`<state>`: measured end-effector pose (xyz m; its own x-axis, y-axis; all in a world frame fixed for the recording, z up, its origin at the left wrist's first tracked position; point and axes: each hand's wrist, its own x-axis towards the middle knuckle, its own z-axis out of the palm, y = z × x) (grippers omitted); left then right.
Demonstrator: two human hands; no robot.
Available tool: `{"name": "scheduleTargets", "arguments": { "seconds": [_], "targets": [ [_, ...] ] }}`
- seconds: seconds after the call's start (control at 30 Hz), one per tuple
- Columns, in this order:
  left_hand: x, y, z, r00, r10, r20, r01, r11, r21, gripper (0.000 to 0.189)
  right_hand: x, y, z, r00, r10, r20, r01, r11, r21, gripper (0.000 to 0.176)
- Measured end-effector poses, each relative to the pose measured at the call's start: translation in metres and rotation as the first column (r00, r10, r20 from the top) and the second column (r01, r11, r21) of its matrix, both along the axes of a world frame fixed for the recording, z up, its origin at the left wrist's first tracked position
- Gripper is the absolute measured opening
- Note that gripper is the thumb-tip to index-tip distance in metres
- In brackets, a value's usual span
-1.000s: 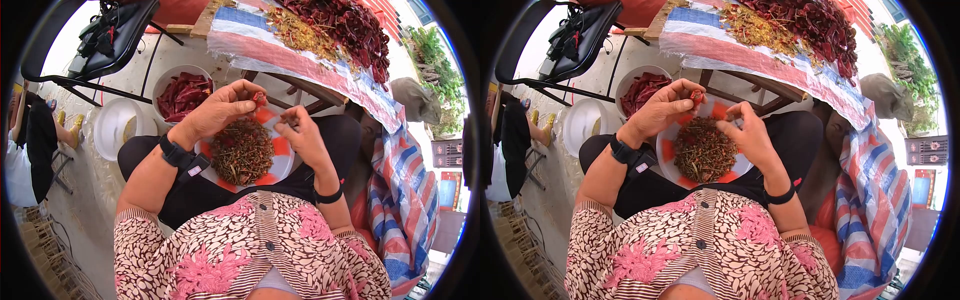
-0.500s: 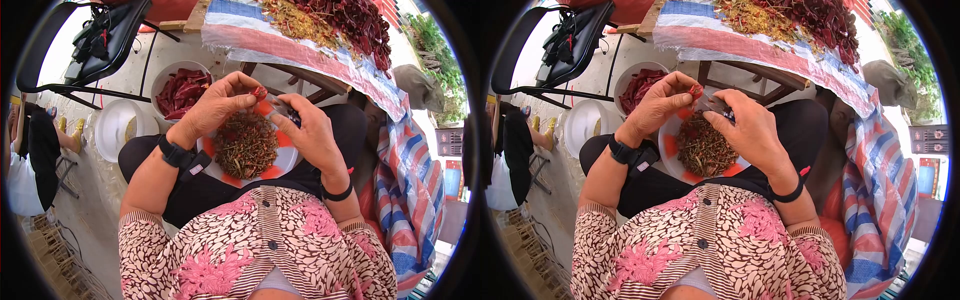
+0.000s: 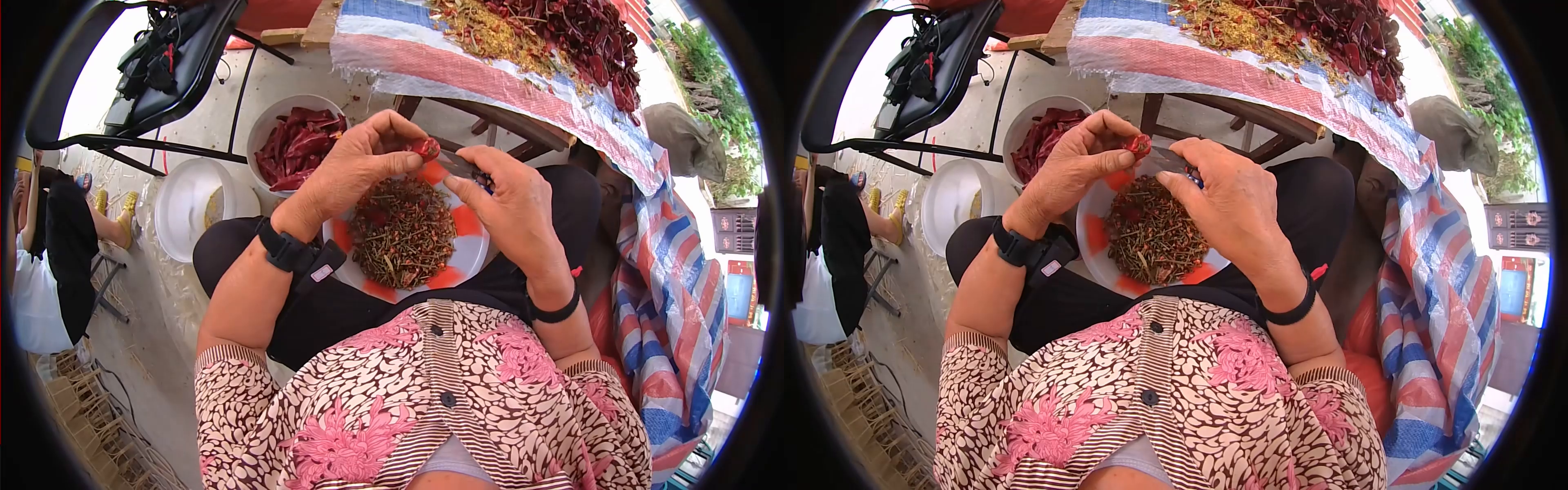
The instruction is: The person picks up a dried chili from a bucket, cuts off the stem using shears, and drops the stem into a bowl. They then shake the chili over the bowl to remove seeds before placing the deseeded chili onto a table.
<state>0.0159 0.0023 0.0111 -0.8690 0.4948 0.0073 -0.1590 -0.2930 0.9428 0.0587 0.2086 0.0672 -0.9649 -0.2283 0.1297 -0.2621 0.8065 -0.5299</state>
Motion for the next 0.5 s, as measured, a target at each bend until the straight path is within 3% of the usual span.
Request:
{"name": "scheduleTargets", "arguments": {
  "seconds": [0.33, 0.5],
  "targets": [
    [0.0009, 0.0002, -0.0041, 1.0, -0.011, 0.01, 0.011, 0.999, 0.03, 0.026, 0.0015, -0.0023, 0.0027, 1.0, -0.013, 0.009, 0.013, 0.999, 0.034, 0.032],
    [0.003, 0.0012, -0.0017, 1.0, 0.017, -0.008, -0.018, 0.999, -0.038, 0.023, -0.0007, -0.0016, 0.0004, 1.0, 0.012, -0.001, -0.012, 0.998, 0.058, 0.031]
  ]
}}
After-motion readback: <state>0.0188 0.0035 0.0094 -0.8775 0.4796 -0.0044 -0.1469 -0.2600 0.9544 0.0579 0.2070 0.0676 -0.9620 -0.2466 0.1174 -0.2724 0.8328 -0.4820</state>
